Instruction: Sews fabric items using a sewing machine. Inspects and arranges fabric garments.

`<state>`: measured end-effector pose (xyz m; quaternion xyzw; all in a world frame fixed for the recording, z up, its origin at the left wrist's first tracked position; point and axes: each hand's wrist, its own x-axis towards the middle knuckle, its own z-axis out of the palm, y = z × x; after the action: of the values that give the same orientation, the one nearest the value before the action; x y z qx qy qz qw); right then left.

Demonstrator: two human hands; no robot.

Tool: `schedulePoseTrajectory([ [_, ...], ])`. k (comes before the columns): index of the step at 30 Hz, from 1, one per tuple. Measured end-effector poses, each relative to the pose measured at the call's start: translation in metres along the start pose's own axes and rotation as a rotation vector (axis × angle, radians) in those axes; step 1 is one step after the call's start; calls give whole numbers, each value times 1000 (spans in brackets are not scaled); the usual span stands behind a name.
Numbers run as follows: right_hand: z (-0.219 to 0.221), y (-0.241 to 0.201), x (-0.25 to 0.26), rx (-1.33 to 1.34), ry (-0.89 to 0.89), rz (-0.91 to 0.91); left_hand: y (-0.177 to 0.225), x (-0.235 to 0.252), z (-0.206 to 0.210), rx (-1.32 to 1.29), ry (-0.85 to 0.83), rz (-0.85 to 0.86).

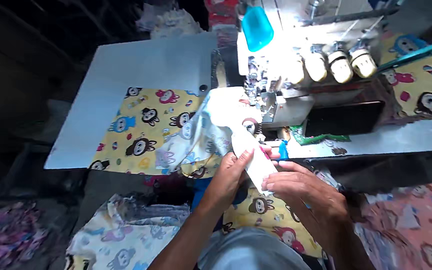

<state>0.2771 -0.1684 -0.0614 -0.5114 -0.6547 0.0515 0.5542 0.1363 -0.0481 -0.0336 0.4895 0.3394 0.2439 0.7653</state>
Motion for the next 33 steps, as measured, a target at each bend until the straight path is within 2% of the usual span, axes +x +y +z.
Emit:
schedulePoseTrajectory([
  [3, 12, 7, 3, 3, -6, 70, 15, 8, -12, 186, 133, 142],
  [7, 29, 22, 8, -8, 11, 146, 20, 20, -19, 322, 216, 355],
  [10, 34, 29, 22, -9, 121, 225, 20, 26, -18, 378, 235, 505],
  [14, 33, 35, 47, 69, 231, 338, 19, 29, -14, 507, 233, 584],
  [19, 33, 36, 62, 273, 270, 428, 22, 28, -15, 622, 252, 597],
  [27, 33, 40, 64, 399, 278, 482, 18, 31, -13, 561, 242, 600],
  [29, 31, 42, 66, 464, 275, 496, 21, 31, -14, 537, 237, 564],
  [33, 31, 42, 71, 564, 262, 559, 31, 31, -16, 319, 203, 394],
])
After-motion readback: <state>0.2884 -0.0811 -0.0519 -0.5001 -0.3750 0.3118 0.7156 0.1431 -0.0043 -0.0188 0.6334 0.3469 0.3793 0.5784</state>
